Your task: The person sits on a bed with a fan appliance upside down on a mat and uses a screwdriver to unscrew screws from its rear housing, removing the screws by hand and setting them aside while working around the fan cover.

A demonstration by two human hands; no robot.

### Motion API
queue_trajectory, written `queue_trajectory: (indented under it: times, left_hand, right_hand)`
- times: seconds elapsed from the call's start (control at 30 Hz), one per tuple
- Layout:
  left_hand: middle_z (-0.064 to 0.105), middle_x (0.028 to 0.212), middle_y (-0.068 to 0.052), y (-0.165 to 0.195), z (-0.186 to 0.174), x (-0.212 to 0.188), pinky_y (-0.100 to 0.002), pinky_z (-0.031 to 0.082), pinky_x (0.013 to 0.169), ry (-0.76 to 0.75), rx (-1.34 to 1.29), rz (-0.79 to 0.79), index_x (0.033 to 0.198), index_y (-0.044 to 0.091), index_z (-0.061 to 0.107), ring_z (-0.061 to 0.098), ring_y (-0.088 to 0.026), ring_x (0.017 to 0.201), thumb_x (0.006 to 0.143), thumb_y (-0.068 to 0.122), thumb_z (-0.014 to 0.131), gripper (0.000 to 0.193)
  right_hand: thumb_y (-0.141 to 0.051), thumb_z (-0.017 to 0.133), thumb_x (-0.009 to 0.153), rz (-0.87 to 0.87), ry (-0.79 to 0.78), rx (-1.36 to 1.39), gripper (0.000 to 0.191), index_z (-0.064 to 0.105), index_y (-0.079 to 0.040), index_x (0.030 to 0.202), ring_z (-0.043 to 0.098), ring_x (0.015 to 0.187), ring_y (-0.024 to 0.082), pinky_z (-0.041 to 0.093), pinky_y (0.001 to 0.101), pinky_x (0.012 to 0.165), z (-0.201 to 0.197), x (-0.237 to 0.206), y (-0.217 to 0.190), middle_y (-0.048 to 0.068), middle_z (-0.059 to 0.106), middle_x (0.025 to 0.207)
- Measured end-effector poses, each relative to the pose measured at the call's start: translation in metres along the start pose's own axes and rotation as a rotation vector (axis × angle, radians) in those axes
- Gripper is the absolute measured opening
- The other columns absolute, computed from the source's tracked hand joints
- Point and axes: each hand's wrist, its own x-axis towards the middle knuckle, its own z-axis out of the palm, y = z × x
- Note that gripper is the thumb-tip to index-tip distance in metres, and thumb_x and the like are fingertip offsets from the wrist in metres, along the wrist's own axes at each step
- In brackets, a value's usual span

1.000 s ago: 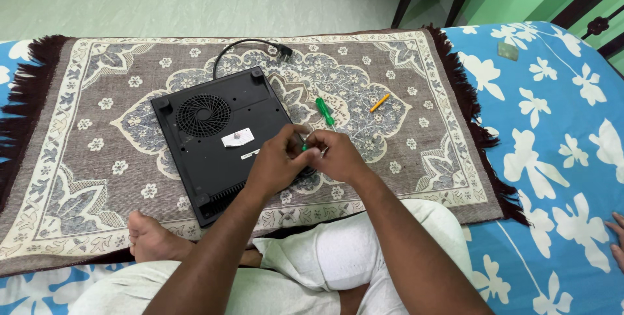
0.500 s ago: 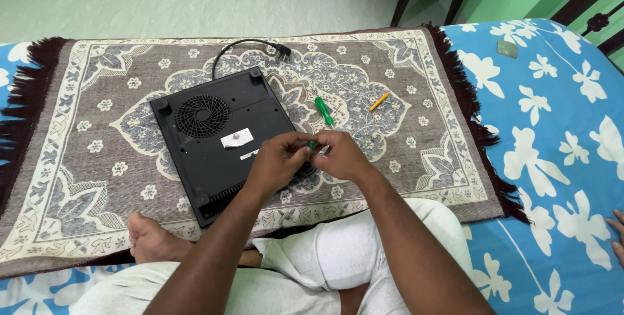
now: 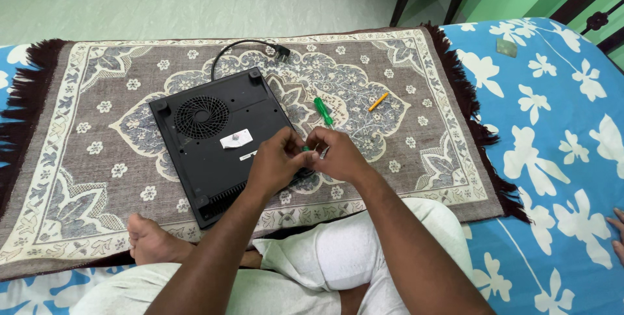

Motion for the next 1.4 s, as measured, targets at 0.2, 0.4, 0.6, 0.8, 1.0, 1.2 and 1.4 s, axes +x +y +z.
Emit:
queue_trajectory:
  times: [0.2, 0.4, 0.6, 0.8, 1.0, 1.2, 1.4]
  left_hand:
    - [0.073, 0.081, -0.010, 0.013, -0.004, -0.004, -0.034, 0.056, 0.069, -0.059, -0.032, -0.008, 0.128, 0.012, 0.064, 0.069, -0.018, 0.073, 0.083, 0.030, 0.080, 0.052]
    - [0.075, 0.100, -0.004, 0.007, -0.015, -0.009, -0.041, 0.052, 0.092, -0.003, 0.409, 0.047, 0.116, 0.019, 0.074, 0.068, -0.026, 0.105, 0.088, 0.031, 0.076, 0.030]
    - [0.057, 0.140, -0.006, -0.013, -0.010, -0.012, -0.052, 0.042, 0.102, -0.149, 0.697, 0.108, 0.125, 0.024, 0.069, 0.049, -0.029, 0.133, 0.084, 0.028, 0.077, 0.042]
    - [0.051, 0.145, -0.007, -0.024, -0.005, -0.013, -0.054, 0.039, 0.106, -0.205, 0.759, 0.097, 0.131, 0.024, 0.063, 0.044, -0.030, 0.138, 0.082, 0.029, 0.080, 0.052]
    - [0.052, 0.144, -0.006, -0.022, -0.006, -0.014, -0.054, 0.040, 0.106, -0.209, 0.775, 0.094, 0.131, 0.024, 0.063, 0.045, -0.030, 0.137, 0.082, 0.031, 0.079, 0.052]
    - [0.066, 0.125, -0.005, -0.013, -0.008, -0.014, -0.051, 0.043, 0.101, -0.161, 0.627, 0.089, 0.122, 0.022, 0.069, 0.056, -0.028, 0.124, 0.087, 0.033, 0.074, 0.037]
    - [0.075, 0.078, -0.007, -0.003, 0.001, -0.007, -0.040, 0.056, 0.068, -0.043, 0.075, 0.109, 0.114, 0.011, 0.073, 0.074, -0.027, 0.074, 0.098, 0.025, 0.060, 0.025]
  right_hand:
    - [-0.013, 0.079, 0.084, 0.193, 0.016, 0.002, 0.017, 0.072, -0.006, 0.098, 0.064, 0.072, 0.010, 0.055, 0.0281, 0.065, -0.007, 0.001, -0.005, 0.004, 0.071, 0.082]
    - [-0.007, 0.072, 0.087, 0.299, 0.186, 0.143, 0.012, 0.070, -0.007, 0.098, 0.065, 0.071, 0.010, 0.053, 0.0269, 0.062, -0.029, 0.003, 0.007, 0.003, 0.072, 0.083]
    - [-0.005, 0.068, 0.086, 0.335, 0.239, 0.301, 0.011, 0.067, -0.005, 0.097, 0.074, 0.071, 0.012, 0.057, 0.0278, 0.060, -0.019, 0.008, 0.027, 0.005, 0.074, 0.081]
    - [-0.005, 0.068, 0.086, 0.345, 0.239, 0.247, 0.010, 0.068, -0.005, 0.096, 0.076, 0.073, 0.011, 0.059, 0.0280, 0.062, -0.014, 0.009, 0.029, 0.005, 0.076, 0.080]
    - [-0.005, 0.070, 0.084, 0.297, 0.229, 0.142, 0.007, 0.069, -0.006, 0.091, 0.075, 0.074, 0.012, 0.058, 0.0279, 0.065, -0.010, 0.007, 0.021, 0.005, 0.076, 0.079]
    - [-0.003, 0.067, 0.088, 0.260, 0.195, 0.350, 0.008, 0.067, -0.004, 0.095, 0.076, 0.075, 0.013, 0.061, 0.0288, 0.066, -0.010, 0.008, 0.021, 0.007, 0.075, 0.082]
    - [-0.007, 0.066, 0.092, 0.239, 0.162, 0.674, 0.007, 0.066, -0.003, 0.098, 0.073, 0.071, 0.014, 0.060, 0.0294, 0.066, -0.008, 0.010, 0.029, 0.008, 0.074, 0.082]
